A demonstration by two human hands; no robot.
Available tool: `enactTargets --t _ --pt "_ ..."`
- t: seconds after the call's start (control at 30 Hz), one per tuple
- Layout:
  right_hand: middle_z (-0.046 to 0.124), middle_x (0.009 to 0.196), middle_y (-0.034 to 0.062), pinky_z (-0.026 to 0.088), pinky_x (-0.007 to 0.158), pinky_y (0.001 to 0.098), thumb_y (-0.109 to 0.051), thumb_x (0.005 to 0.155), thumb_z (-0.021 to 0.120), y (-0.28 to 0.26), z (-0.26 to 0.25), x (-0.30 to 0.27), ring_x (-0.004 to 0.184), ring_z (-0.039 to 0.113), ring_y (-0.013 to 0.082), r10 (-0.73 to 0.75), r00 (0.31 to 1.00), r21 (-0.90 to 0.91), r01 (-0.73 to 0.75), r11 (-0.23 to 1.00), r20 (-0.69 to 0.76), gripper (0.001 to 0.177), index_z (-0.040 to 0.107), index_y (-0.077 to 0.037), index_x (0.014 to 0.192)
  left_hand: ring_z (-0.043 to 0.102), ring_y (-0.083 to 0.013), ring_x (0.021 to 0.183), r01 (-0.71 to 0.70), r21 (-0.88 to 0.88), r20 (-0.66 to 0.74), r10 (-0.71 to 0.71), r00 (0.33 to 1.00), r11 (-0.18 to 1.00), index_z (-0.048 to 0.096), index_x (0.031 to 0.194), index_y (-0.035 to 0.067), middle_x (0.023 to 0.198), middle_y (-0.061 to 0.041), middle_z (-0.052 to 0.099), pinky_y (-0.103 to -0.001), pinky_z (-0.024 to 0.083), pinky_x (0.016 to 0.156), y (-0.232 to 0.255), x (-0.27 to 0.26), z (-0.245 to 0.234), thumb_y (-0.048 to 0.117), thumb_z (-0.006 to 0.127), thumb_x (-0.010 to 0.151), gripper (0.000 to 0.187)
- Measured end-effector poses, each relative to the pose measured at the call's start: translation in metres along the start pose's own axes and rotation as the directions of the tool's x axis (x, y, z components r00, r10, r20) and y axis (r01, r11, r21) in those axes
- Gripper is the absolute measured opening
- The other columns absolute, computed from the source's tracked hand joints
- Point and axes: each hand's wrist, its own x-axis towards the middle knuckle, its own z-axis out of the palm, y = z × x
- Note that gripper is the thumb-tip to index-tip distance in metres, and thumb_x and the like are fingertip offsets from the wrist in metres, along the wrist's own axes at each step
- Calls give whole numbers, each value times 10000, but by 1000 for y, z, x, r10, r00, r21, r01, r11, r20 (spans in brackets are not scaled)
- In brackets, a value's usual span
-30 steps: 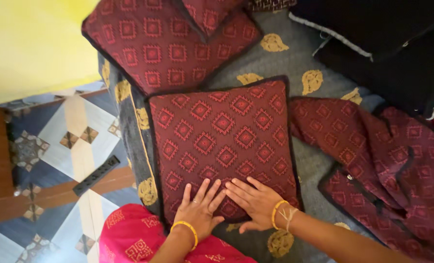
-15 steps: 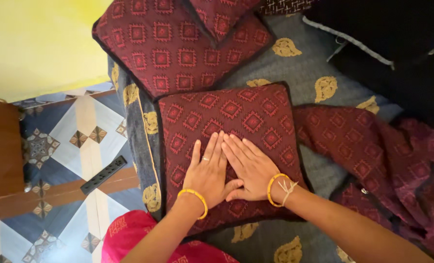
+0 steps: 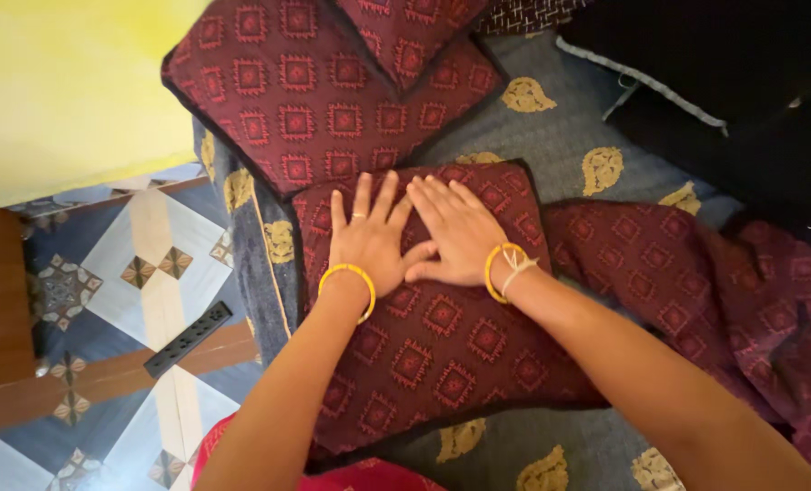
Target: The person inserts black pillow inserts into maroon patterned pillow covers, smooths the fabric, and zips the covers closed. The person repeats this process for multiple pillows, stacking the finished ones on the bed.
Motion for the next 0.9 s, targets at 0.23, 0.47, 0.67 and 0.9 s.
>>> enactTargets --t 0.23,0.47,0.67,0.9 --pt "259 1622 267 147 1223 496 -811 785 591 11 -7 -13 1526 217 386 464 885 60 -466 883 44 1206 228 39 1559 51 -415 1556 470 -149 84 -463 883 870 268 1592 245 1698 -106 101 -728 131 1138 9 -21 -19 784 608 779 1033" --pt "195 1604 350 256 1191 494 -667 816 669 -16 15 -111 1471 250 494 659 740 283 -608 742 -136 1161 142 21 1589 394 -535 1363 589 -499 95 -636 766 636 102 1644 232 1671 -263 129 -544 370 1128 15 -116 11 689 713 735 1187" --pt "629 1306 232 457 1042 433 -561 851 667 -46 42 -209 1237 603 389 822 569 633 -636 442 -3 852 406 -34 1467 630 -447 1193 639 -583 -15 -793 608 502 527 1345 -74 1264 -286 648 -484 507 1020 23 -165 60 653 845 636 1064" --pt "790 1062 205 555 907 430 -563 831 690 -24 51 -206 1042 738 370 905 424 652 -697 297 41 650 675 -58 1241 781 -316 1030 552 -781 180 -741 647 291 758 1148 -38 1090 -201 811 -398 587 918 -4 -157 62 483 938 563 804"
